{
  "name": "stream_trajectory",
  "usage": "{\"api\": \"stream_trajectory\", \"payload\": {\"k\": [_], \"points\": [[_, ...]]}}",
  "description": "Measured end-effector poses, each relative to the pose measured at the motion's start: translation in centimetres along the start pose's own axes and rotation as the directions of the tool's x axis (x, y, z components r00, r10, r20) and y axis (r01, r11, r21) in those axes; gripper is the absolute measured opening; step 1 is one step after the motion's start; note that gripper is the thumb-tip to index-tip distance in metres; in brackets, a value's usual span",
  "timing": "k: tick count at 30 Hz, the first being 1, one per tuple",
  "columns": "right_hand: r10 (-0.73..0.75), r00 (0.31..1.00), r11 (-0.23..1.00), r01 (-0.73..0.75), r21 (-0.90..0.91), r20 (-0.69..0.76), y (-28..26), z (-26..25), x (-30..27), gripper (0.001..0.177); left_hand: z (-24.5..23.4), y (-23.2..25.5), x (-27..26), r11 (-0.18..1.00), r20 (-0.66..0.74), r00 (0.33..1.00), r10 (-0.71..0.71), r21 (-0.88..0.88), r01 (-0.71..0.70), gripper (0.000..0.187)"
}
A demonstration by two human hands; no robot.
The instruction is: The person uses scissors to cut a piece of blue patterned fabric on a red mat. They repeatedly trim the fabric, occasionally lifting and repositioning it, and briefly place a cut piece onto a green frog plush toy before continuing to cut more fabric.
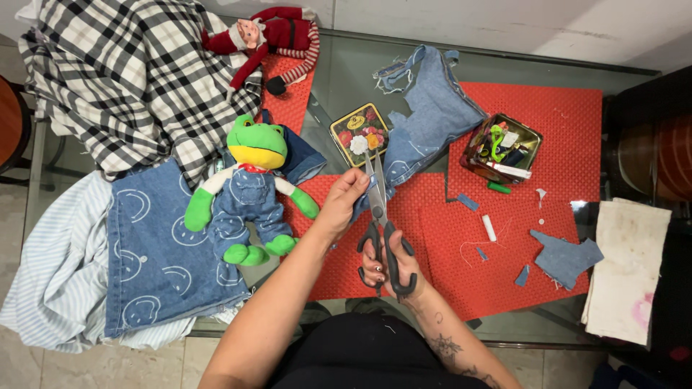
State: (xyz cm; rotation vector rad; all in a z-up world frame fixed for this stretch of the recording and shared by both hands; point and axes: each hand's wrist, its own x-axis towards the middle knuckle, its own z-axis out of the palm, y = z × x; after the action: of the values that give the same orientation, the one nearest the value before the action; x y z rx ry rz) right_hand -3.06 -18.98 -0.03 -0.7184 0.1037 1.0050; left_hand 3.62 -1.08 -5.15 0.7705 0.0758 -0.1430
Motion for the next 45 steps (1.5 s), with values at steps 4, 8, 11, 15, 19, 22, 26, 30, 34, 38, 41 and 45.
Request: {"api": "stream_trajectory", "payload": {"k": [4, 8, 11, 15, 19, 22, 26, 30, 34, 38, 41, 45], "points": [[0.002, 1.0, 1.0, -0.002, -0.031, 0.002, -0.7, 1.1, -0.1, 0.073, -0.2, 0.3, 0.4, 0.975, 0.042, 0.998, 0.045, 0.216, -0.053, 0.022], [-0.023, 0.998, 0.994, 0.016, -0.112, -0.063, -1.4, 1.8, -0.3, 0.074, 0.1, 0.4, 0.1, 0.934, 0.05, 0.998, 0.034, 0.355, -0.05, 0.022], [-0.063, 0.996, 0.988, 0.052, -0.143, -0.07, -1.0, 1.0, -0.5, 0.071, 0.4, 0.8, 0.1, 0.909, 0.066, 0.997, 0.049, 0.41, -0.072, 0.022], [-0.075, 0.993, 0.994, 0.067, -0.085, -0.086, 0.2, -0.9, 0.0, 0.07, 0.5, 0.7, 0.3, 0.857, 0.081, 0.993, 0.086, 0.502, -0.115, 0.024], [-0.204, 0.976, 0.976, 0.209, 0.066, -0.081, -2.4, -2.6, 0.6, 0.072, 0.8, -1.1, -1.3, 0.829, 0.172, 0.985, 0.029, 0.546, -0.12, 0.02], [-0.22, 0.969, 0.963, 0.198, -0.183, -0.114, -5.3, -3.0, 0.1, 0.08, 1.1, -1.9, -1.6, 0.903, 0.029, 0.999, 0.025, 0.427, -0.035, 0.019], [-0.372, 0.842, 0.873, 0.175, -0.456, -0.391, -5.7, -2.5, 0.0, 0.071, -0.7, 1.3, 0.0, 0.951, -0.107, 0.99, 0.096, 0.305, -0.059, 0.022], [-0.597, 0.558, 0.407, -0.408, -0.817, -0.576, -5.1, -3.9, -2.5, 0.06, -1.2, 4.5, 0.1, 0.488, 0.051, 0.835, 0.548, 0.791, -0.369, 0.026], [-0.753, 0.475, 0.038, -0.66, -0.75, -0.456, -3.9, -6.9, -7.5, 0.057, -1.4, 7.0, -2.7, 0.85, -0.302, 0.945, 0.128, 0.524, 0.052, 0.027], [-0.868, 0.448, -0.161, -0.662, -0.732, -0.214, -1.0, -8.8, -11.6, 0.054, -1.1, 7.1, -6.3, 0.932, -0.311, 0.949, -0.048, 0.327, 0.154, 0.028], [-0.876, 0.426, -0.14, -0.672, -0.727, -0.226, -0.3, -8.4, -12.6, 0.043, -0.8, 6.1, -8.7, 0.966, -0.307, 0.935, -0.18, 0.124, 0.226, 0.022], [-0.783, 0.591, -0.183, -0.519, -0.835, -0.196, 1.4, -4.8, -8.4, 0.039, -1.8, 5.5, -11.8, 0.94, -0.32, 0.89, -0.324, -0.212, 0.266, 0.01]]}}
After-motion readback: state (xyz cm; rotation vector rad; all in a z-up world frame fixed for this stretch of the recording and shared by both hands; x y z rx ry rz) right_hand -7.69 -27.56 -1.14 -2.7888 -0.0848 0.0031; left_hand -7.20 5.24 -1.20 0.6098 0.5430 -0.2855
